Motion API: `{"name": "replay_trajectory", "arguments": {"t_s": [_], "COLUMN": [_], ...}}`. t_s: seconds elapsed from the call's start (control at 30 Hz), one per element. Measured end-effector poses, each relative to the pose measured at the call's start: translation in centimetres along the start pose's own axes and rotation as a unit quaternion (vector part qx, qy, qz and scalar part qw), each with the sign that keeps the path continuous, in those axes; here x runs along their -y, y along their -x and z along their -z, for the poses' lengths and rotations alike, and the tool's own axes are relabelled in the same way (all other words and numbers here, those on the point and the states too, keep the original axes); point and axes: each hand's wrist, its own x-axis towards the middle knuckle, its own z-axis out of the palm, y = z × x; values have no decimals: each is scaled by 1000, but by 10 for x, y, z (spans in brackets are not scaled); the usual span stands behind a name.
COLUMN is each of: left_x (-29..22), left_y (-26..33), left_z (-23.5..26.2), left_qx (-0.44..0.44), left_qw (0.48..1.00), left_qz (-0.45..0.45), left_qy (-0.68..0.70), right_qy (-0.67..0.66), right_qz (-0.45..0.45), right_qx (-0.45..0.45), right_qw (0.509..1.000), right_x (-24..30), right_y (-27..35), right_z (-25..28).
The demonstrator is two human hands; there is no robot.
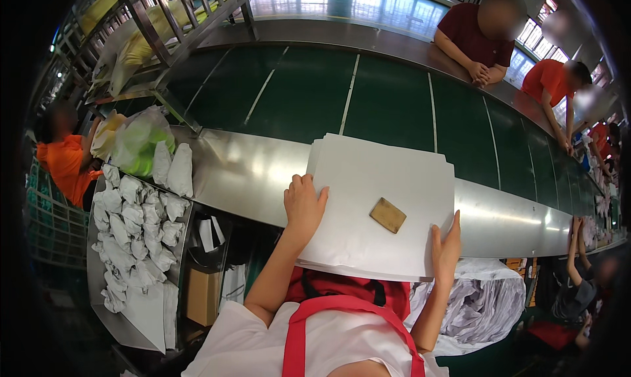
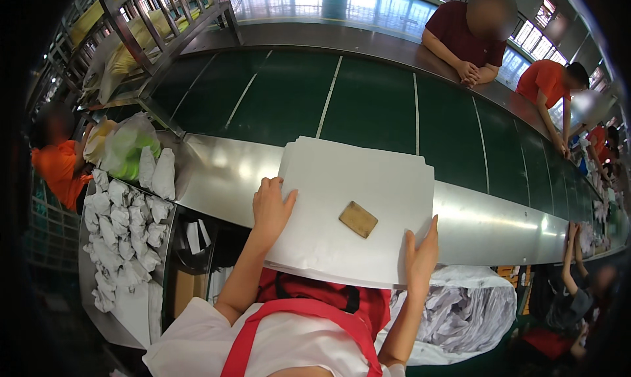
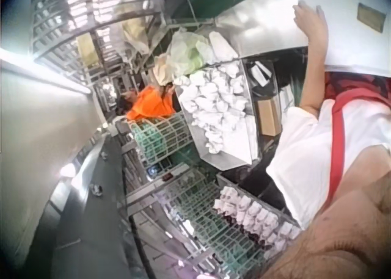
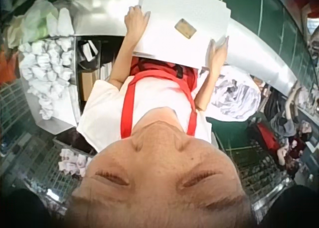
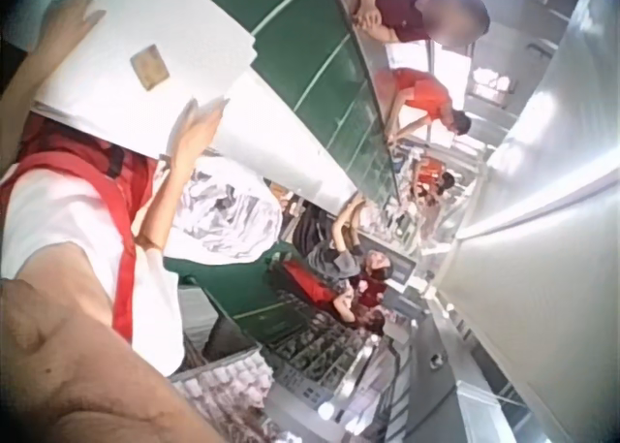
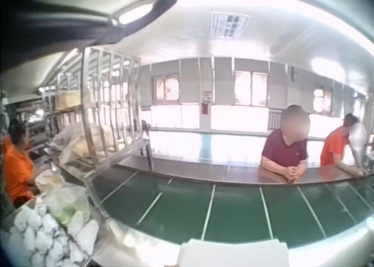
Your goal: The person repeatedly picks up white garments from a large sack, unfolds them on a metal table, and folds them into neat stacks. They continue this process, occasionally adjusting the pile and reaching back into the sack for more items.
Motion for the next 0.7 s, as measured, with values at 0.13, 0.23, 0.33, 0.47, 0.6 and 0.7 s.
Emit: {"name": "replay_trajectory", "arguments": {"t_s": [0.13,0.23,0.33,0.47,0.6,0.7], "left_x": [-2,2,8,12,20,14], "left_y": [-9,-8,-5,1,8,0], "left_z": [-3,-8,-6,18,6,9], "left_qx": [-1,14,30,63,8,127], "left_qw": [1000,1000,998,996,999,969], "left_qz": [10,23,45,55,35,51], "left_qy": [-16,-7,21,14,34,204], "right_qy": [-21,-28,-19,20,19,3], "right_qz": [-9,-10,-8,1,-22,-30], "right_qx": [-15,-21,-16,2,-18,-20], "right_qw": [1000,999,1000,1000,999,999], "right_x": [5,-2,-5,-6,-2,-7], "right_y": [2,3,4,10,14,11], "right_z": [-3,-9,-9,-4,-5,-2]}}
